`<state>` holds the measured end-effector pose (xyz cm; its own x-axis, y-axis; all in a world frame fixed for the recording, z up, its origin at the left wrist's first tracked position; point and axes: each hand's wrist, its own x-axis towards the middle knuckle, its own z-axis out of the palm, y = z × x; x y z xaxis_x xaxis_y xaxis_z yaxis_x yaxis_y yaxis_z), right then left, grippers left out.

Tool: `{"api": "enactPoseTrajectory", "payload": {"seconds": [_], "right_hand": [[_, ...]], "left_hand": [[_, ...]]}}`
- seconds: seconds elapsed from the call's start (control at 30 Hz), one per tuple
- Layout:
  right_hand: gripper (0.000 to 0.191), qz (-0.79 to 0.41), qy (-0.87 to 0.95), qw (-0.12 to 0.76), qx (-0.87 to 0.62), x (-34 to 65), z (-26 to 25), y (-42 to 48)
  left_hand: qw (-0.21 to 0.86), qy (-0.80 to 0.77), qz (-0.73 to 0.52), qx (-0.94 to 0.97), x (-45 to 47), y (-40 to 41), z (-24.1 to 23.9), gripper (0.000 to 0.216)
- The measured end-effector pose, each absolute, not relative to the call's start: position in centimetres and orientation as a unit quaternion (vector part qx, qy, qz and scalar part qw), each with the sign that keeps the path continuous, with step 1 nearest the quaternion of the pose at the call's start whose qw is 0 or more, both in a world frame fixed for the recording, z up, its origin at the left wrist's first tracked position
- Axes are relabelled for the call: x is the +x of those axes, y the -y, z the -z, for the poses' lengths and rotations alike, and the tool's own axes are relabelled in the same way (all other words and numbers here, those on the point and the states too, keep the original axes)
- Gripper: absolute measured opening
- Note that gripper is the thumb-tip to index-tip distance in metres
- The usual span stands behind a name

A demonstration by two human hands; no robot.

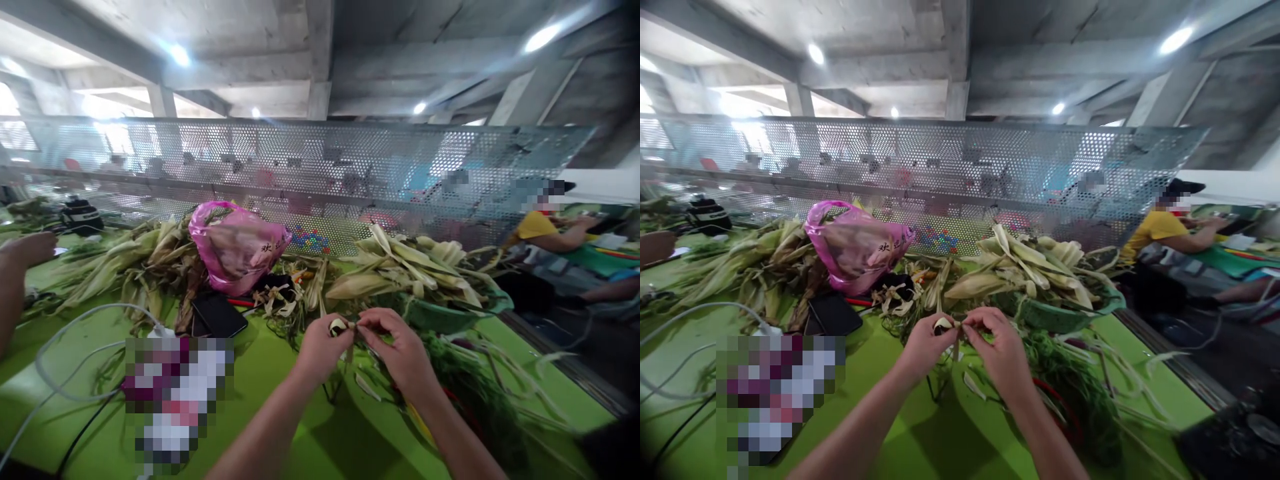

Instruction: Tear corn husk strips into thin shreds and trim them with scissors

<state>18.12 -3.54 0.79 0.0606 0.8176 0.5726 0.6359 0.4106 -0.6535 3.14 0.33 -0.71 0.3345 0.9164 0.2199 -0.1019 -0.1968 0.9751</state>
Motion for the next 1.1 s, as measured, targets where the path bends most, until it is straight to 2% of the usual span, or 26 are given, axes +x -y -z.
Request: {"api": "enactPoseTrajectory", "payload": {"seconds": [0.27, 0.47, 0.57, 0.7, 0.8, 0.97, 1.03, 1.1], "right_hand": [[0.013, -0.136, 0.67, 0.486, -0.544, 17.3, -1.3, 4.4], [0.02, -0.164, 0.587, 0.524, -0.595, 18.2, -1.8, 4.6], [0.021, -0.145, 0.6, 0.463, -0.636, 20.3, -2.1, 5.7], [0.02, -0.092, 0.645, 0.24, -0.719, 23.6, -0.7, 8.7], [0.027, -0.06, 0.669, 0.143, -0.727, 24.8, 0.9, 10.6], [0.047, -0.039, 0.644, 0.1, -0.758, 24.1, 1.8, 10.9], [0.05, -0.037, 0.618, 0.124, -0.775, 24.0, 1.4, 10.6], [0.055, -0.058, 0.599, 0.185, -0.777, 24.4, 0.7, 10.7]], "left_hand": [[0.592, -0.297, -0.447, 0.601, 3.1, -0.1, 0.6, 0.014], [0.603, -0.312, -0.452, 0.579, 2.8, -0.3, 0.7, 0.019], [0.612, -0.329, -0.46, 0.553, 2.5, -0.4, 0.5, 0.019], [0.641, -0.332, -0.471, 0.507, 2.4, -0.3, 0.1, 0.02], [0.657, -0.327, -0.472, 0.488, 2.3, 0.0, 0.0, 0.02], [0.679, -0.313, -0.467, 0.473, 2.1, 0.0, 0.0, 0.022], [0.684, -0.314, -0.469, 0.462, 1.9, -0.2, 0.0, 0.022], [0.691, -0.317, -0.47, 0.447, 1.8, -0.4, 0.1, 0.023]]}}
